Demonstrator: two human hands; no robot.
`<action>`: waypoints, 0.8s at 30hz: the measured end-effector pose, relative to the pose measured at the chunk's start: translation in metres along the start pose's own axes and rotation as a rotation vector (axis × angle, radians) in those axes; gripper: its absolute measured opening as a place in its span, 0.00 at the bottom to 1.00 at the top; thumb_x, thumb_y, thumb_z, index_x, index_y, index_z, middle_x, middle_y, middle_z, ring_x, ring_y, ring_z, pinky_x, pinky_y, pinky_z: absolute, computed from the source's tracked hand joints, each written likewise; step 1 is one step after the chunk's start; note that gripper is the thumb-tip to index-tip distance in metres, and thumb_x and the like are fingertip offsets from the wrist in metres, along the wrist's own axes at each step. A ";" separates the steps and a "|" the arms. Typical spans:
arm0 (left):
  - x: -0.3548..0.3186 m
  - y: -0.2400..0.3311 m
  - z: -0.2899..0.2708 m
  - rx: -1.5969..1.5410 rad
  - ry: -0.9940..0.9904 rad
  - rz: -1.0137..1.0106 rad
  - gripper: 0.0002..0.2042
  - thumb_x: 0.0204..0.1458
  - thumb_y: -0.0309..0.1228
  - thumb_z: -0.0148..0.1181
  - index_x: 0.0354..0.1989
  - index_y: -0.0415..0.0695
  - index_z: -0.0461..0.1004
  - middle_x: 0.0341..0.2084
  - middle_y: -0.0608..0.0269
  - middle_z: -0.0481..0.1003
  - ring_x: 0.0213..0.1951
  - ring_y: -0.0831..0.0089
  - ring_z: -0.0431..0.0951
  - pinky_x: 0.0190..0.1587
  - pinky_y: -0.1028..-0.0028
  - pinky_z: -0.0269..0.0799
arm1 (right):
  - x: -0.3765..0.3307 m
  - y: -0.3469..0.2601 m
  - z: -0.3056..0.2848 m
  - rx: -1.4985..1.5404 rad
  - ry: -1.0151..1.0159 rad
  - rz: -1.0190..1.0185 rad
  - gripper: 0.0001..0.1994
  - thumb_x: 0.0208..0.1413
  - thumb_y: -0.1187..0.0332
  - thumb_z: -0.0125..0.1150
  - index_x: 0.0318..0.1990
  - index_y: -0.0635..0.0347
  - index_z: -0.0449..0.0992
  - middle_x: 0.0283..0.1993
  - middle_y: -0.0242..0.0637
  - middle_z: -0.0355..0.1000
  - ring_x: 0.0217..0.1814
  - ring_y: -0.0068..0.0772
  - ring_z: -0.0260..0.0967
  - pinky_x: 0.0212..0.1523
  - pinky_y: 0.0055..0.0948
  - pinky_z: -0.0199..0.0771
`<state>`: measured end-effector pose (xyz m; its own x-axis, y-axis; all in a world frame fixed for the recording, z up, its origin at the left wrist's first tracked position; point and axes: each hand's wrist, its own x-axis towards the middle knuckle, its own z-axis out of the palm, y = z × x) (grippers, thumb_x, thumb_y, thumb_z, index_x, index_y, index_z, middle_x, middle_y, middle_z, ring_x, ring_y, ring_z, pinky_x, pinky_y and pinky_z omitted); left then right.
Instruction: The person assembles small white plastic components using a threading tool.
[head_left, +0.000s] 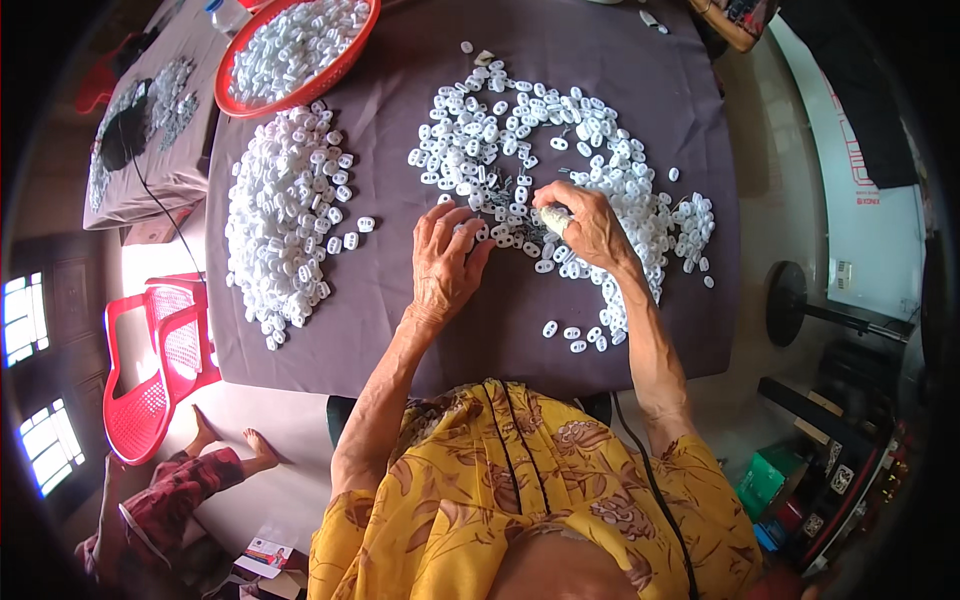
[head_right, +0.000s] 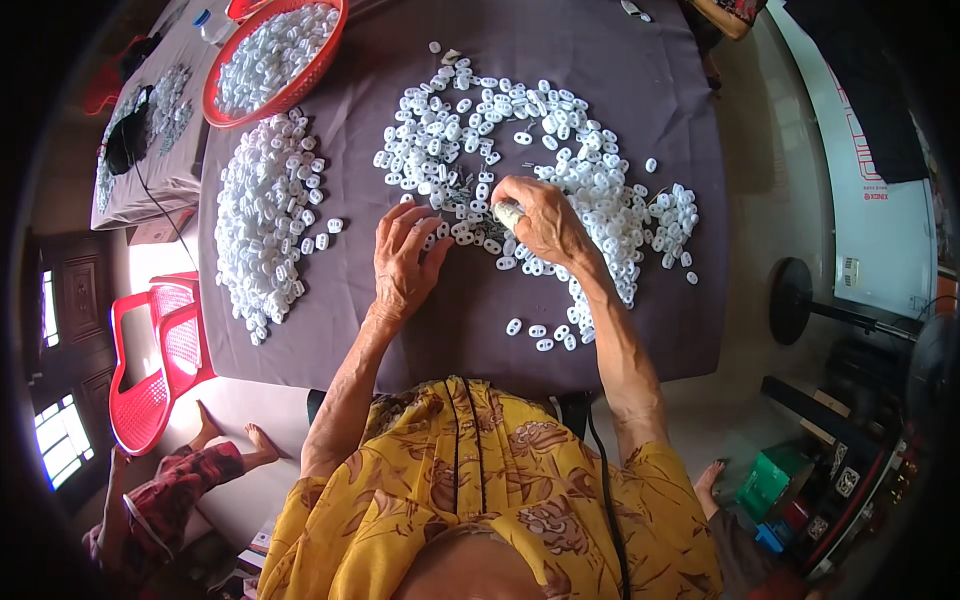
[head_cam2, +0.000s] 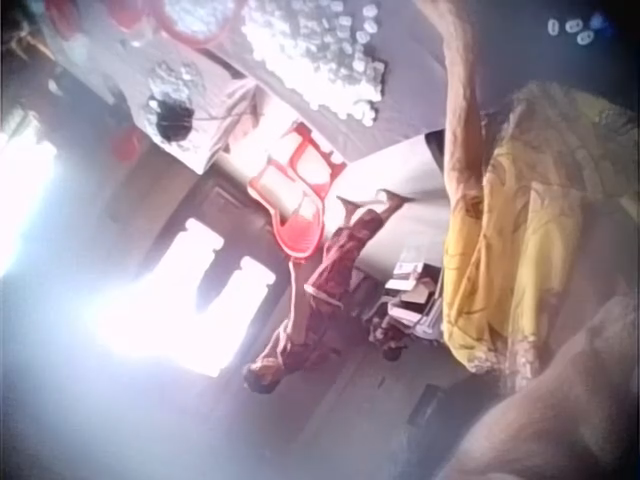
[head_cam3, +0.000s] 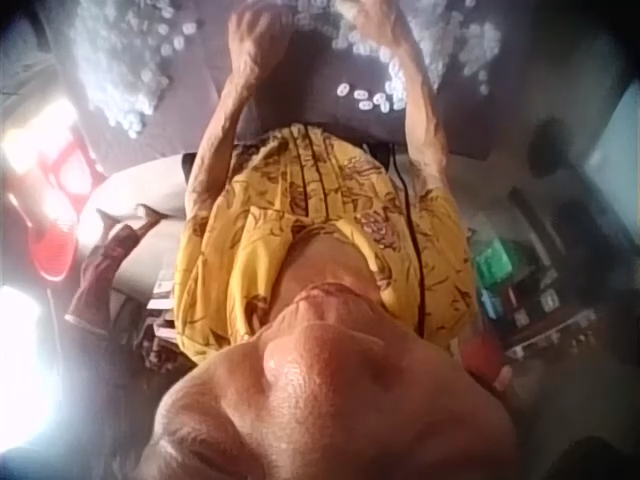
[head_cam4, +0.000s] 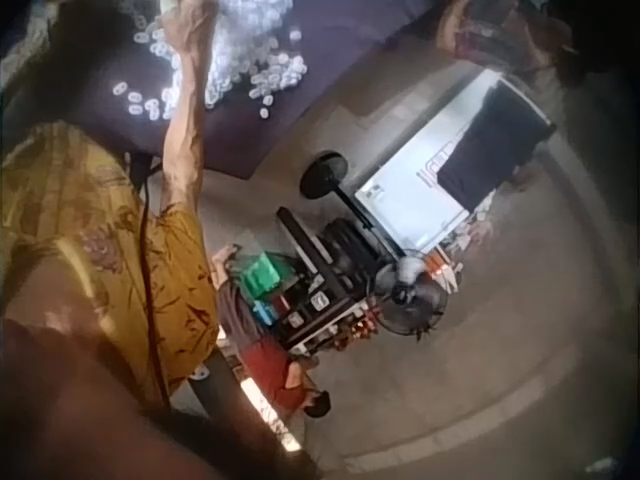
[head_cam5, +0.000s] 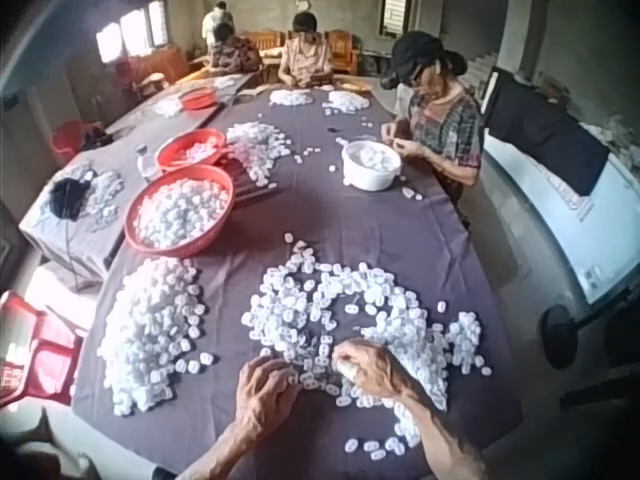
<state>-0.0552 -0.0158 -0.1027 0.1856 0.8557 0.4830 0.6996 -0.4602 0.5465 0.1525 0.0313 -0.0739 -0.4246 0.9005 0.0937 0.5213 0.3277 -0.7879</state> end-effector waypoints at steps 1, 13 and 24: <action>-0.002 0.000 -0.001 0.005 0.020 -0.013 0.13 0.37 0.25 0.64 0.34 0.43 0.72 0.39 0.59 0.71 0.46 0.57 0.68 0.47 0.63 0.65 | -0.001 -0.002 -0.001 -0.005 0.015 0.033 0.05 0.45 0.79 0.53 0.31 0.63 0.69 0.32 0.37 0.73 0.35 0.37 0.72 0.36 0.31 0.69; -0.008 0.008 0.002 0.043 0.087 -0.072 0.09 0.37 0.24 0.62 0.30 0.43 0.73 0.29 0.62 0.70 0.36 0.62 0.68 0.39 0.66 0.64 | 0.005 0.000 -0.002 -0.096 0.097 0.040 0.06 0.41 0.81 0.50 0.30 0.64 0.68 0.27 0.44 0.70 0.29 0.44 0.70 0.31 0.35 0.68; 0.002 0.018 0.004 0.161 0.011 -0.133 0.12 0.37 0.28 0.64 0.32 0.45 0.74 0.34 0.62 0.68 0.39 0.63 0.66 0.41 0.65 0.60 | 0.006 0.000 -0.002 -0.054 0.097 0.073 0.06 0.43 0.80 0.50 0.30 0.63 0.68 0.26 0.44 0.71 0.29 0.45 0.70 0.30 0.35 0.68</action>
<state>-0.0395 -0.0210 -0.0951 0.0779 0.9034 0.4216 0.8188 -0.2992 0.4899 0.1513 0.0368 -0.0718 -0.3115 0.9452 0.0980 0.5887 0.2729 -0.7609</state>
